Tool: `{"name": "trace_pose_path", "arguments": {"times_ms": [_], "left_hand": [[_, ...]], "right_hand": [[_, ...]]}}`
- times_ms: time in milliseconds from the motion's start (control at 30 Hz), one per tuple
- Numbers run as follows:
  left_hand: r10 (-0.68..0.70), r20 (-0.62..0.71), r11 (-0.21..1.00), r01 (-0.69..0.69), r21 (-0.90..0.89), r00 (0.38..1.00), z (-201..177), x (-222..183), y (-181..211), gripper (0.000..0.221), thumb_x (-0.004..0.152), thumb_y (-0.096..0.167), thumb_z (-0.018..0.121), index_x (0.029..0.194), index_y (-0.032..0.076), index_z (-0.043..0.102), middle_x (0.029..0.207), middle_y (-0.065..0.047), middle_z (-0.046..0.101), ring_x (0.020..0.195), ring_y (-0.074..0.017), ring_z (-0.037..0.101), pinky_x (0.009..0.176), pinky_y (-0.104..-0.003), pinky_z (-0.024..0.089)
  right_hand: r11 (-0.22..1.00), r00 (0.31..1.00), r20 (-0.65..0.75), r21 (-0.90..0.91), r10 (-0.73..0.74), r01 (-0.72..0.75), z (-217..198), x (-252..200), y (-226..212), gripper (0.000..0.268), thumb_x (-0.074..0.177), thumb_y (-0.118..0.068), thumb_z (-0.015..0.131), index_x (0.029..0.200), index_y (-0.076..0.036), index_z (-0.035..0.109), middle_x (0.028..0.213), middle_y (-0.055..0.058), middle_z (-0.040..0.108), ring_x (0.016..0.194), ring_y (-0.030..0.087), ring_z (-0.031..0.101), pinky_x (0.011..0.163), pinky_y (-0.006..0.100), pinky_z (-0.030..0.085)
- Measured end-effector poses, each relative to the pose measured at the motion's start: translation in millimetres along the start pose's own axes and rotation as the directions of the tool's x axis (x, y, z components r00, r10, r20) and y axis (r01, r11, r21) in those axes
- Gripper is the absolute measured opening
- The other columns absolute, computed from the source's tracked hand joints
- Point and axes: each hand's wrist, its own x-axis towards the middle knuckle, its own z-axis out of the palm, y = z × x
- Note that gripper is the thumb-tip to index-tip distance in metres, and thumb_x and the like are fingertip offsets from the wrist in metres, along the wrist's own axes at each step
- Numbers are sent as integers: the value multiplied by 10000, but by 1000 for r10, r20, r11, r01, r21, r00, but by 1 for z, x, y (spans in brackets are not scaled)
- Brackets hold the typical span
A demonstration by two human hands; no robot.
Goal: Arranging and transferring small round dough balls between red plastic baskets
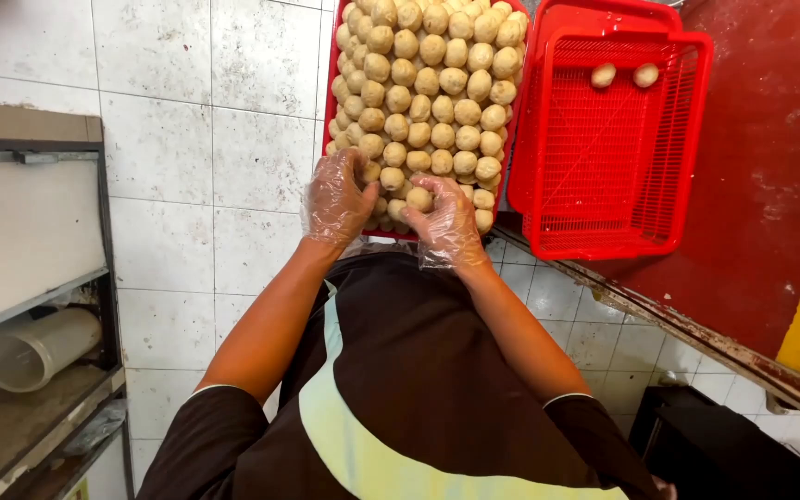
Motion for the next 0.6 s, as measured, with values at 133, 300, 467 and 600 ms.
{"name": "trace_pose_path", "arguments": {"times_ms": [133, 300, 467, 600], "left_hand": [[-3, -76, 986, -10, -165, 997, -6, -2, 3, 387, 658, 187, 774, 981, 158, 563, 830, -81, 640, 882, -292, 643, 741, -428, 541], [-370, 90, 680, 335, -653, 925, -22, -6, -1, 229, 792, 226, 542, 1009, 154, 564, 950, -119, 698, 960, -298, 670, 840, -443, 518], [-591, 224, 454, 549, -702, 775, -15, 3, -19, 336, 660, 207, 497, 908, 170, 721, 753, -109, 576, 618, -212, 591, 513, -297, 504], [-387, 301, 793, 481, -373, 871, -2, -1, -33, 324, 693, 362, 682, 1012, 316, 705, 966, -61, 660, 980, -284, 653, 833, -402, 526]], "right_hand": [[994, 996, -38, 65, -81, 83, 9, -5, -35, 557, 638, -250, 880, 1127, -108, 655, 1008, 157, 674, 920, 332, 677, 763, 393, 582], [733, 819, -45, -477, -572, 486, 40, 9, -40, 392, 739, -376, 799, 1069, -206, 674, 960, 12, 676, 920, 184, 680, 806, 312, 565], [767, 863, 13, -453, -504, 455, 36, 15, -56, 271, 832, -351, 744, 979, -143, 650, 981, 32, 618, 834, 220, 686, 693, 327, 582], [881, 924, -226, 434, 308, -188, 30, 20, -43, 160, 762, -227, 809, 825, -125, 702, 681, 23, 624, 603, 112, 602, 494, 297, 495]]}}
